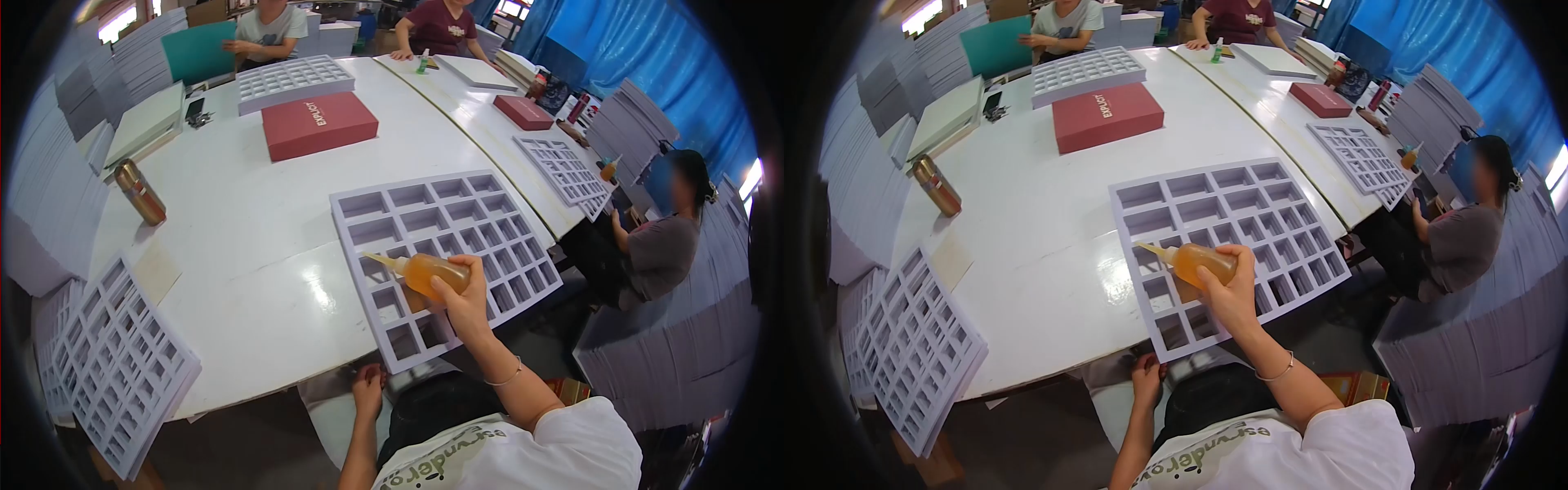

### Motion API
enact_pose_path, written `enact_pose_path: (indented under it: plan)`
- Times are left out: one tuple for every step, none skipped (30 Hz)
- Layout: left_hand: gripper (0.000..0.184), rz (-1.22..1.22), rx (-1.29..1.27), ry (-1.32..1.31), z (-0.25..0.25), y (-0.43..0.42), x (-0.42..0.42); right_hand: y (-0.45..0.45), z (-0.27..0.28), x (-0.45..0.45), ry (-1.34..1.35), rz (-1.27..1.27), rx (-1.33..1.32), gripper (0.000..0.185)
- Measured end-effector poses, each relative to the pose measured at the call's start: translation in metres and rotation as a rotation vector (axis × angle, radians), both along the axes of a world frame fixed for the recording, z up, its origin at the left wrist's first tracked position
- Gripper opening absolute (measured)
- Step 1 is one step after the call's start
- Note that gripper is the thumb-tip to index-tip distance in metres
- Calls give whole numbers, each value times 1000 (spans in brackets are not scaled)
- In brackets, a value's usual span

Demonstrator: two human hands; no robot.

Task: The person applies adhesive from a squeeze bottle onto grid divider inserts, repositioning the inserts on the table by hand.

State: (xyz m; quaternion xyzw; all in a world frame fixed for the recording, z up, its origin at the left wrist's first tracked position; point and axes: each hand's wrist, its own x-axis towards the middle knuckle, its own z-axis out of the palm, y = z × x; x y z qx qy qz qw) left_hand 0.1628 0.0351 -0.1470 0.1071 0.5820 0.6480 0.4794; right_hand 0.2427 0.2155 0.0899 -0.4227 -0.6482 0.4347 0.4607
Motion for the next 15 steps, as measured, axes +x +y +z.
enact_pose_path:
  plan:
    - [12,-5,-16,-2,4,0,0,-2,-1,-5,3,17,-4,41]
    - [11,-9,-11,10,2,0,0,-4,1,-10,39,54,-36,42]
    - [11,-11,-18,20,5,-1,0,-8,9,-12,145,96,-172,42]
    - [12,-15,-25,30,9,-1,1,-11,21,-14,250,135,-308,42]
    - [13,-23,-32,40,14,-1,0,-11,28,-15,357,171,-444,42]
    - [20,-64,-26,34,18,-3,-2,-4,28,-7,406,183,-535,43]
    - [27,-107,-20,26,24,-4,-3,2,31,4,447,180,-562,43]
    - [34,-151,-14,16,32,-7,-3,8,35,16,488,176,-588,44]
    - [41,-147,66,-71,51,-8,-3,15,38,29,526,168,-616,44]
    - [47,-143,145,-161,81,-8,-1,21,38,44,526,121,-579,45]
    - [54,-143,224,-252,104,-8,0,26,39,60,526,71,-538,45]
    - [65,-167,279,-222,115,-7,3,25,49,75,498,3,-548,34]
    - [65,-120,312,-189,126,-5,5,29,51,91,510,-44,-520,35]
    - [66,-84,349,-161,136,-3,6,33,51,110,509,-62,-505,35]
    - [66,-52,387,-139,144,-1,8,36,52,131,507,-85,-487,36]
